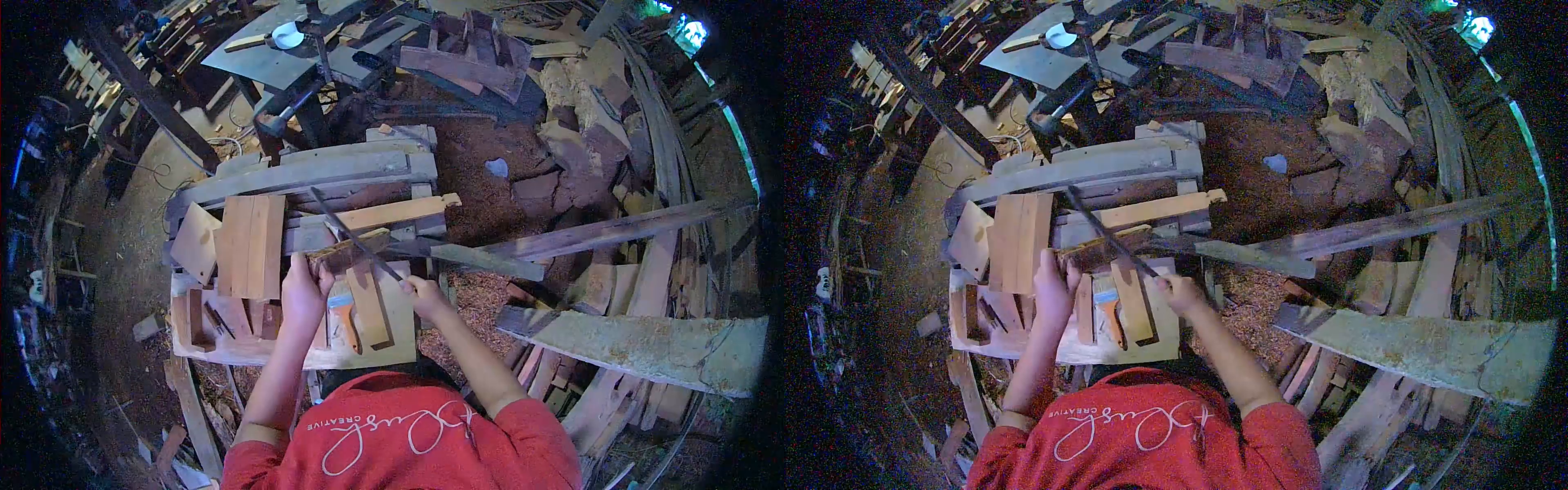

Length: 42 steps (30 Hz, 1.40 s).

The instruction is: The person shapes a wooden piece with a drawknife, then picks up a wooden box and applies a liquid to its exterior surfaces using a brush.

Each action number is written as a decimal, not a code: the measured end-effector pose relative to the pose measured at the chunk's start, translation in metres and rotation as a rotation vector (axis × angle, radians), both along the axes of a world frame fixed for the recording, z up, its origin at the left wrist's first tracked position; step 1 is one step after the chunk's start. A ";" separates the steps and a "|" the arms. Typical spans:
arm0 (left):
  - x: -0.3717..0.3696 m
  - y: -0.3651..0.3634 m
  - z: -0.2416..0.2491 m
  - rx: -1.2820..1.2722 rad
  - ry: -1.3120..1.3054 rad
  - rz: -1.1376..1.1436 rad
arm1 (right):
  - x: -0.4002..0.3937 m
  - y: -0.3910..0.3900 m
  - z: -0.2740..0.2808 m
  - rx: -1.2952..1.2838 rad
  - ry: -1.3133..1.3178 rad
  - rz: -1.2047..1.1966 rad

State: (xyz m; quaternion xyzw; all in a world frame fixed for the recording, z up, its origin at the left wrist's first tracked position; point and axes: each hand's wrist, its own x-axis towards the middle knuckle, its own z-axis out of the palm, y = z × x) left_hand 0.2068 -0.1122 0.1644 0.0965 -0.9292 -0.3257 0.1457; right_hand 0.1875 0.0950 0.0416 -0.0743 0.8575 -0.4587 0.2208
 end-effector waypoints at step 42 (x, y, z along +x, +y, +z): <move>0.006 -0.020 0.020 0.122 0.085 -0.215 | -0.010 -0.002 -0.054 -0.193 0.176 -0.143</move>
